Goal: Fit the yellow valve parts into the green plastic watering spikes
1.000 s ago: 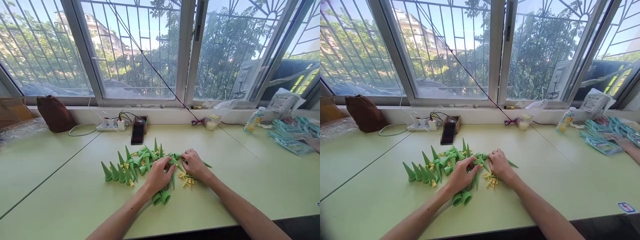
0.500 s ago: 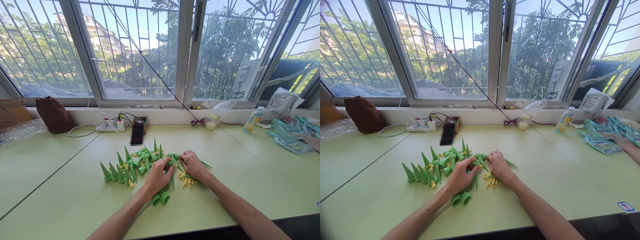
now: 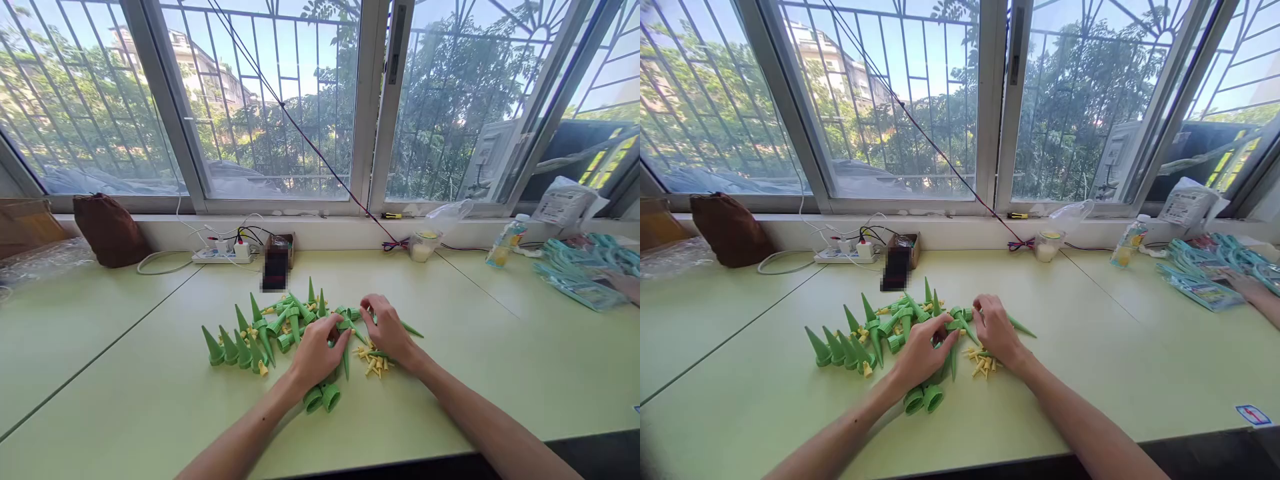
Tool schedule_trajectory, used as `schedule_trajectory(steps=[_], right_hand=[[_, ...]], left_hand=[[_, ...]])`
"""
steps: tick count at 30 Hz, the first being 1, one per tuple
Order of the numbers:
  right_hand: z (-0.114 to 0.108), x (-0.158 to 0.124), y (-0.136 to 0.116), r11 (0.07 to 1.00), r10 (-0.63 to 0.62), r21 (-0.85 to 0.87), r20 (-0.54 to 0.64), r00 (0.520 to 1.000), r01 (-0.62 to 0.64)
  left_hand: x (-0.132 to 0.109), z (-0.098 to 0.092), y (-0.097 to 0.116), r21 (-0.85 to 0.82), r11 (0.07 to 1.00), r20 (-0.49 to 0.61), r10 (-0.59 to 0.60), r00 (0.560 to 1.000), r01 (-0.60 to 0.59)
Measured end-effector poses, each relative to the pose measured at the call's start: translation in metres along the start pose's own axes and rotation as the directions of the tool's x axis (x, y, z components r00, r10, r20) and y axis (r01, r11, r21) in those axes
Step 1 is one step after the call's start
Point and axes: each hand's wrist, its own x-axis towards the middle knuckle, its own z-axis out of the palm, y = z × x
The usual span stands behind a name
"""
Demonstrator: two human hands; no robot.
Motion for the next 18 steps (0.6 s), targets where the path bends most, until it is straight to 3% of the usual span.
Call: schedule_trajectory(steps=[3,9,18], right_hand=[[-0.001,0.000,-0.004,0.995,0.002,0.101,-0.047,0.999,0.002],[-0.003,0.000,-0.010,0.980,-0.005,0.199,-0.015,1.000,0.008],[-0.002,-0.002,-0.014,0.955,0.064,0.289,0.003,0.998,-0.062]], left_hand=[[0.000,0.001,-0.001,-0.002,1.000,-0.008,0.000,1.000,0.000],[0.001,-0.001,0.001,-0.023,1.000,-0.012,-0.016,1.000,0.016],[0.002,-0.005,0.004,-0.188,0.980,-0.068,-0.081,0.994,0.067]])
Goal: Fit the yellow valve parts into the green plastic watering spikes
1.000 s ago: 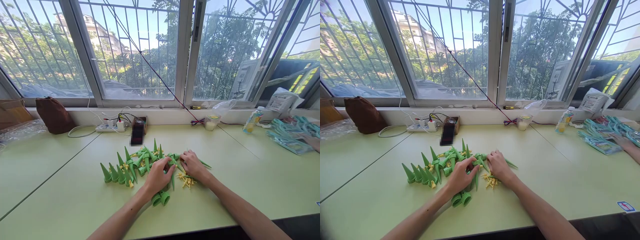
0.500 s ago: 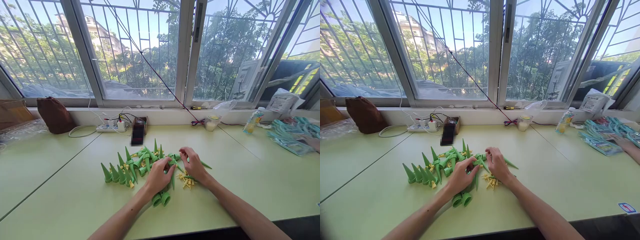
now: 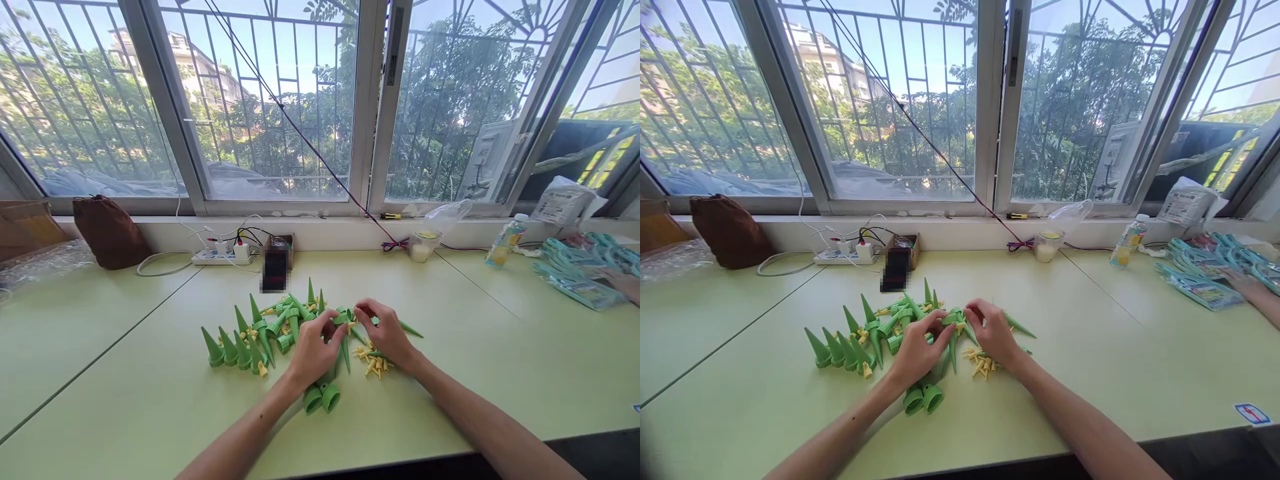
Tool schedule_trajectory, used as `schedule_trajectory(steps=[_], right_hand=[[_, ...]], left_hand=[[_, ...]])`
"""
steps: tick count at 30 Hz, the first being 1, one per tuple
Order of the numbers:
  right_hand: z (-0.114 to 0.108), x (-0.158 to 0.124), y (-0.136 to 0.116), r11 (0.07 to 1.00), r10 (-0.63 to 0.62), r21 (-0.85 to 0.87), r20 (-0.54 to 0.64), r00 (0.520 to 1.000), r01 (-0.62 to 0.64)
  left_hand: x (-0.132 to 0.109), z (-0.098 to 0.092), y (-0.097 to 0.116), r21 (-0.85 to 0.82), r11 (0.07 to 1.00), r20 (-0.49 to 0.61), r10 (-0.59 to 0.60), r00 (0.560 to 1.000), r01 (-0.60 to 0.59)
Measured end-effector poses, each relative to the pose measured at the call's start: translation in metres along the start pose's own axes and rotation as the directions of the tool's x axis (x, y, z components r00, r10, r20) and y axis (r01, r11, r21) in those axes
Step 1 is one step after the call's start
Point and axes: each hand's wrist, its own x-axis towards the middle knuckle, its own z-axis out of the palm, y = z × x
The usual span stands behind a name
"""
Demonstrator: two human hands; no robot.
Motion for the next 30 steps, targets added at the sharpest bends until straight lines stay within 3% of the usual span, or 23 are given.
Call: schedule_trajectory(steps=[10,30], right_hand=[[0.0013,-0.0033,-0.0053,0.999,-0.047,0.027,0.068,0.997,0.045],[0.0015,-0.0022,-0.0068,0.997,-0.076,0.009,0.044,0.996,0.076]], left_hand=[[0.0010,0.0001,-0.0021,-0.126,0.992,-0.009,-0.018,1.000,0.017],[0.0032,-0.0019,-0.0020,-0.230,0.970,-0.090,-0.101,0.991,0.078]])
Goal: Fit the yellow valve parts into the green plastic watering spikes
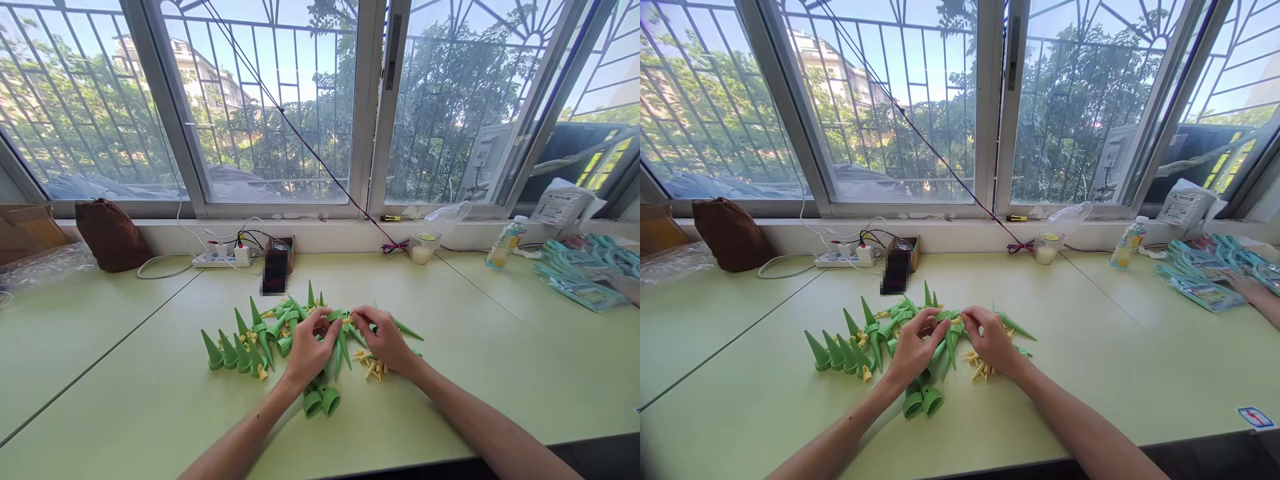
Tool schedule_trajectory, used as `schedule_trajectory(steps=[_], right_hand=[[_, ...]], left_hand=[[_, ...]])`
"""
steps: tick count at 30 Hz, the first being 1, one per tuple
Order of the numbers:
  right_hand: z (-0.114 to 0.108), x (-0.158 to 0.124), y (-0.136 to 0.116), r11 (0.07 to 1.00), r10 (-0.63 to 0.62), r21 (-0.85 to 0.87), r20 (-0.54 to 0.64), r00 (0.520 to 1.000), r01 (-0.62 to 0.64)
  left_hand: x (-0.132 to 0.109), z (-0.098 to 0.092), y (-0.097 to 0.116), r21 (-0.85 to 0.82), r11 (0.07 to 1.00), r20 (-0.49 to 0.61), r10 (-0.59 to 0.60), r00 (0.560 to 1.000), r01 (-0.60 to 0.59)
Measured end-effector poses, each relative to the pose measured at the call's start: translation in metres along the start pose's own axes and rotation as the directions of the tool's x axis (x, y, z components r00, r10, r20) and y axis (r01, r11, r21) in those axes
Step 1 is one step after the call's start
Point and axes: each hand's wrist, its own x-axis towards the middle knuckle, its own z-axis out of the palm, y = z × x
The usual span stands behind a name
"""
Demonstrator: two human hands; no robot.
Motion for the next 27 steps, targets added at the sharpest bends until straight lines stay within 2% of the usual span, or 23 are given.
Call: schedule_trajectory(steps=[12,27], right_hand=[[0.0003,-0.0007,0.0015,1.000,0.007,0.004,0.005,1.000,-0.007],[0.0004,-0.0008,0.0020,1.000,0.016,0.009,0.008,1.000,-0.016]], left_hand=[[0.0002,-0.0003,0.0009,-0.036,0.998,-0.022,-0.053,0.998,0.053],[0.0005,-0.0004,-0.0018,-0.069,0.996,-0.024,-0.052,0.998,0.051]])
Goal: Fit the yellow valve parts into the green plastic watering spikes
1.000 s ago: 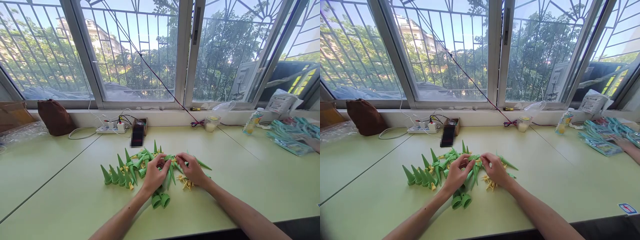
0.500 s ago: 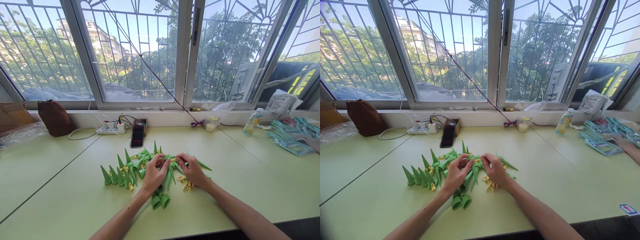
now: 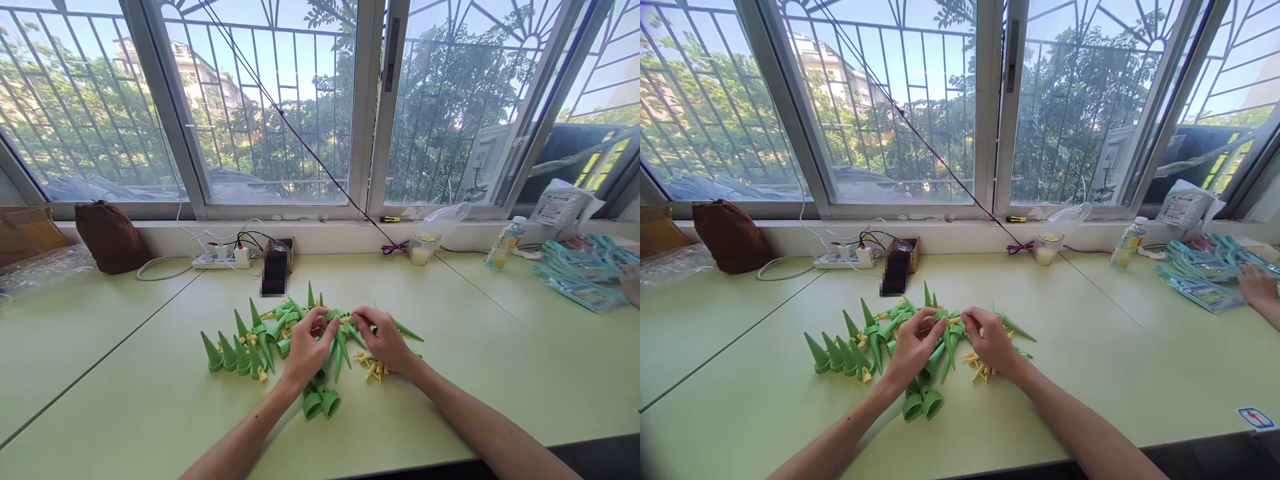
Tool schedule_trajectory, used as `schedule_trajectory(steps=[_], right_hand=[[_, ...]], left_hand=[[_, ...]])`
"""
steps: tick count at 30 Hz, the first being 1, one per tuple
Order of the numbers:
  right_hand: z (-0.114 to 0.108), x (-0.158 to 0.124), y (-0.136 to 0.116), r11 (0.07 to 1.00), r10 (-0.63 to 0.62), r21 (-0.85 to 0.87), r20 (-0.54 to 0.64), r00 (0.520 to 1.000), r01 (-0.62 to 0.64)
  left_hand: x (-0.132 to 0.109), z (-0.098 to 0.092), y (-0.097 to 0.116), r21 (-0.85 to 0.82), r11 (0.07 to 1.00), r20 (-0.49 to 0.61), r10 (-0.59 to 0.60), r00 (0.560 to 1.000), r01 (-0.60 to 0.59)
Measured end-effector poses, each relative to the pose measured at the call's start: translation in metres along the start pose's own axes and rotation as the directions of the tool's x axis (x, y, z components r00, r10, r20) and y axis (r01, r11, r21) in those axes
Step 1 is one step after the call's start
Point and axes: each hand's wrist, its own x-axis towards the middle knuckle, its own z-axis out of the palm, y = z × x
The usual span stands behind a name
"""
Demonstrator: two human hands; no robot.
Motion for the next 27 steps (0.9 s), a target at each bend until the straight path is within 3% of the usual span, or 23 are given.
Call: schedule_trajectory(steps=[27], right_hand=[[0.0010,-0.0010,0.0006,1.000,-0.019,0.011,0.031,0.999,0.019]], left_hand=[[0.0023,0.0003,-0.0054,-0.093,0.994,0.017,-0.060,0.998,0.062]])
